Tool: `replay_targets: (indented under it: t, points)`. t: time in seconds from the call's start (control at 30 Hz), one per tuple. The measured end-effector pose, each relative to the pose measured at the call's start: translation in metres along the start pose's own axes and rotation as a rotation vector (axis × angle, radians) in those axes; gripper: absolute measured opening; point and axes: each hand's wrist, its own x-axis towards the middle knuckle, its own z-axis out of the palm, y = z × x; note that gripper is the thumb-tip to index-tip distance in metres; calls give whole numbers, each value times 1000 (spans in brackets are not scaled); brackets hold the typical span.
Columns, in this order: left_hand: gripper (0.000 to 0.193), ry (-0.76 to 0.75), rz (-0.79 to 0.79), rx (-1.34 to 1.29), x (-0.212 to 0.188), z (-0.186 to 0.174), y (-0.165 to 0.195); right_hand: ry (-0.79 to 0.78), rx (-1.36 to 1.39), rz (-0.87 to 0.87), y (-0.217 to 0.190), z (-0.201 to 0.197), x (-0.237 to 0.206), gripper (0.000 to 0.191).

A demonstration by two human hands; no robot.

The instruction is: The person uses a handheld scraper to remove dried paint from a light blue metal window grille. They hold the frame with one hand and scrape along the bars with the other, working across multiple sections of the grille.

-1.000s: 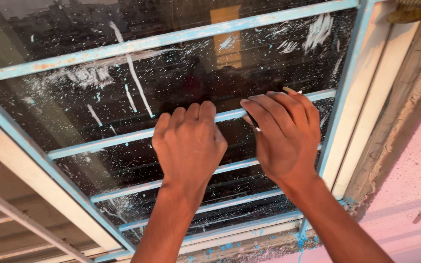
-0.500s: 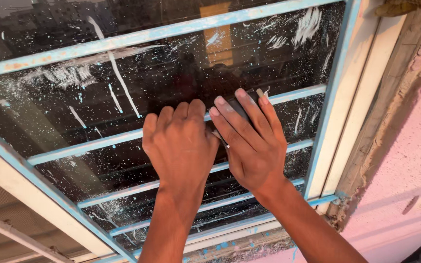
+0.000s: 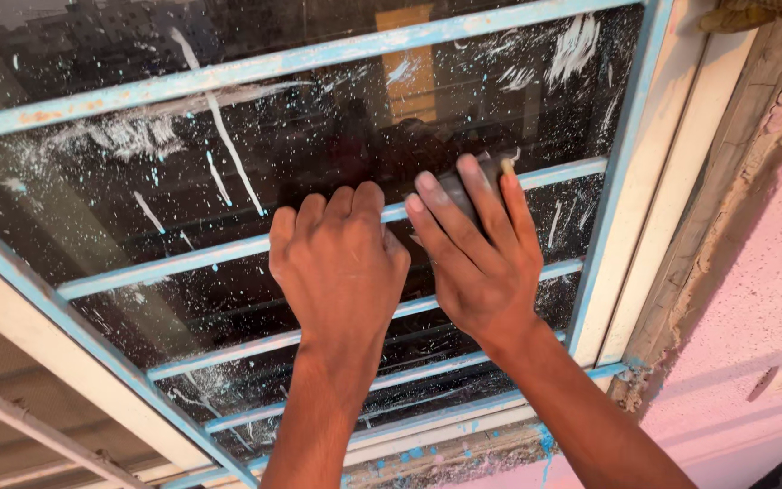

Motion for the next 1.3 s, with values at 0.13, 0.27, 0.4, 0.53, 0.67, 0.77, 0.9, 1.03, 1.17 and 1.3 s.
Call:
replay_targets:
  t: [0.13, 0.27, 0.4, 0.53, 0.67, 0.77, 0.9, 1.03, 1.17, 1.3]
  points:
    - [14, -44, 23, 19, -1, -3, -1, -2, -34, -16, 14, -8, -3, 46]
    - [14, -8, -7, 18, 1, 0, 4, 17, -38, 50, 28, -22, -10, 41]
    - [14, 8, 13, 12, 1, 0, 3, 25, -42, 30, 14, -12, -9, 46]
    - [14, -2, 59, -5, -2, -3, -2, 4, 19, 15, 7, -14, -8, 44]
    - [14, 5, 31, -1, 0, -1, 0, -14, -12, 64, 19, -32, -11, 43]
    - [11, 10, 12, 2, 1, -1, 2, 14, -36, 102, 14, -29, -12, 42]
    - [11, 38, 51, -16, 0, -2, 0, 50, -9, 94, 5, -20, -11, 41]
    - [13, -10, 75, -3, -1, -4, -4, -15, -12, 80, 16, -29, -12, 40]
    - [16, 0, 49, -8, -1, -1, -2, 14, -44, 113, 24, -36, -11, 41]
    - [14, 24, 34, -26, -1, -3, 0, 44, -48, 117, 8, -21, -4, 41]
